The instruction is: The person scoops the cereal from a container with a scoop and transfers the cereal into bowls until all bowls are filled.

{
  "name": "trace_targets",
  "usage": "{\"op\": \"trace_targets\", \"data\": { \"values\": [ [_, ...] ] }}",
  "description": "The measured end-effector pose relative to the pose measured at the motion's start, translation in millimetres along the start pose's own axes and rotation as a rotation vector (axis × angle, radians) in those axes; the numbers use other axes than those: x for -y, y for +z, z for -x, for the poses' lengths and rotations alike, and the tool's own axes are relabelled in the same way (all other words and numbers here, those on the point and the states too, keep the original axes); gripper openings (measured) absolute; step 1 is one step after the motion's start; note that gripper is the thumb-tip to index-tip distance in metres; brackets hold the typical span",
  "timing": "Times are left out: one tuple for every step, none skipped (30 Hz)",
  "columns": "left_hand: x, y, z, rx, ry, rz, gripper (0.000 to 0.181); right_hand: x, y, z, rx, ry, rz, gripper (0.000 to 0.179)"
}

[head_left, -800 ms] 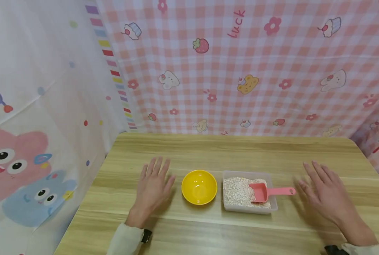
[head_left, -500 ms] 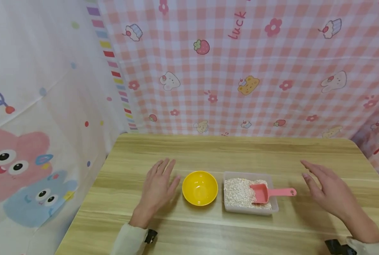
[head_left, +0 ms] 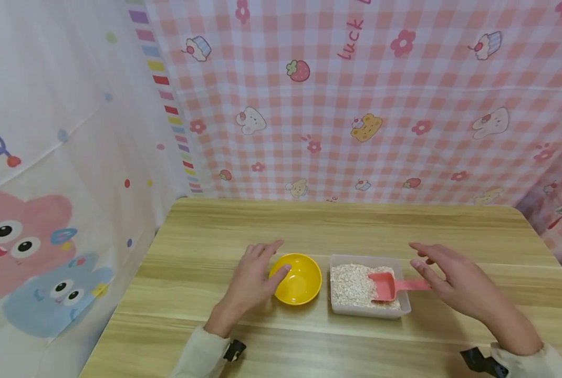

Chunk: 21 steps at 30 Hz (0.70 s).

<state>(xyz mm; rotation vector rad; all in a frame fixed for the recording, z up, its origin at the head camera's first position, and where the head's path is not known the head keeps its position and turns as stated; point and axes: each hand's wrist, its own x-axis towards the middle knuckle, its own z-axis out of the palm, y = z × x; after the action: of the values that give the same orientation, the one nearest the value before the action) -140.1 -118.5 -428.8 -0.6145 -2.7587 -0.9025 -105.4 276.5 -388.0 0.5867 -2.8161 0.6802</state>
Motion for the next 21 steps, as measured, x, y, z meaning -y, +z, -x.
{"op": "trace_targets", "data": {
  "values": [
    [-1.9, 1.3, -0.6, 0.015, -0.002, 0.016, 0.055, 1.2, 1.6, -0.6, 0.009, 0.001, -0.004, 0.041],
    [-4.0, 2.6, -1.1, 0.029, -0.004, 0.032, 0.055, 2.0, 3.1, -1.0, 0.018, 0.002, -0.004, 0.042],
    [-6.2, 3.9, -1.6, 0.043, -0.006, 0.046, 0.055, 2.5, 4.5, -1.4, 0.028, 0.006, -0.002, 0.042],
    [-8.1, 5.5, -2.0, 0.056, -0.006, 0.064, 0.055, 2.9, 5.9, -1.8, 0.039, 0.007, 0.0, 0.042],
    [-10.2, 6.9, -2.4, 0.069, -0.008, 0.084, 0.055, 3.2, 7.0, -1.9, 0.054, 0.013, 0.001, 0.043],
    [-12.6, 8.0, -2.9, 0.083, -0.012, 0.102, 0.055, 3.3, 8.4, -2.2, 0.071, 0.018, 0.0, 0.043],
    [-14.8, 9.6, -3.5, 0.094, -0.011, 0.115, 0.056, 3.4, 9.7, -2.3, 0.084, 0.023, 0.004, 0.044],
    [-17.4, 10.8, -4.3, 0.111, -0.013, 0.131, 0.056, 3.5, 11.1, -2.5, 0.097, 0.026, 0.011, 0.044],
    [-19.7, 12.3, -5.0, 0.129, -0.015, 0.144, 0.056, 3.7, 12.7, -2.6, 0.107, 0.029, 0.02, 0.044],
    [-21.9, 13.8, -5.7, 0.146, -0.016, 0.153, 0.057, 4.0, 14.2, -2.8, 0.116, 0.031, 0.033, 0.044],
    [-24.4, 15.1, -6.6, 0.165, -0.019, 0.162, 0.057, 4.3, 15.8, -3.1, 0.123, 0.031, 0.044, 0.044],
    [-26.6, 16.5, -7.6, 0.181, -0.018, 0.165, 0.058, 4.8, 17.6, -3.4, 0.13, 0.028, 0.059, 0.043],
    [-28.7, 18.1, -8.7, 0.195, -0.015, 0.166, 0.058, 5.4, 19.1, -3.6, 0.13, 0.023, 0.076, 0.042],
    [-31.0, 19.4, -9.8, 0.209, -0.014, 0.171, 0.059, 6.2, 20.6, -4.0, 0.133, 0.02, 0.087, 0.042],
    [-33.1, 20.8, -11.0, 0.218, -0.01, 0.174, 0.059, 7.0, 22.0, -4.4, 0.136, 0.017, 0.095, 0.041],
    [-35.0, 22.2, -12.3, 0.224, 0.0, 0.176, 0.06, 8.0, 23.2, -5.0, 0.143, 0.014, 0.102, 0.04],
    [-37.0, 23.6, -13.8, 0.233, 0.006, 0.178, 0.06, 8.8, 24.4, -5.5, 0.151, 0.011, 0.104, 0.039],
    [-38.9, 24.8, -15.2, 0.241, 0.013, 0.182, 0.061, 9.8, 25.5, -5.9, 0.157, 0.011, 0.11, 0.04],
    [-40.6, 26.1, -16.4, 0.252, 0.015, 0.188, 0.062, 10.8, 26.5, -6.4, 0.161, 0.009, 0.114, 0.04],
    [-42.3, 27.3, -17.6, 0.266, 0.012, 0.195, 0.064, 11.8, 27.2, -6.8, 0.168, 0.01, 0.116, 0.04],
    [-44.0, 28.3, -18.5, 0.282, 0.009, 0.199, 0.065, 12.7, 27.8, -7.2, 0.175, 0.011, 0.12, 0.041]
  ]
}}
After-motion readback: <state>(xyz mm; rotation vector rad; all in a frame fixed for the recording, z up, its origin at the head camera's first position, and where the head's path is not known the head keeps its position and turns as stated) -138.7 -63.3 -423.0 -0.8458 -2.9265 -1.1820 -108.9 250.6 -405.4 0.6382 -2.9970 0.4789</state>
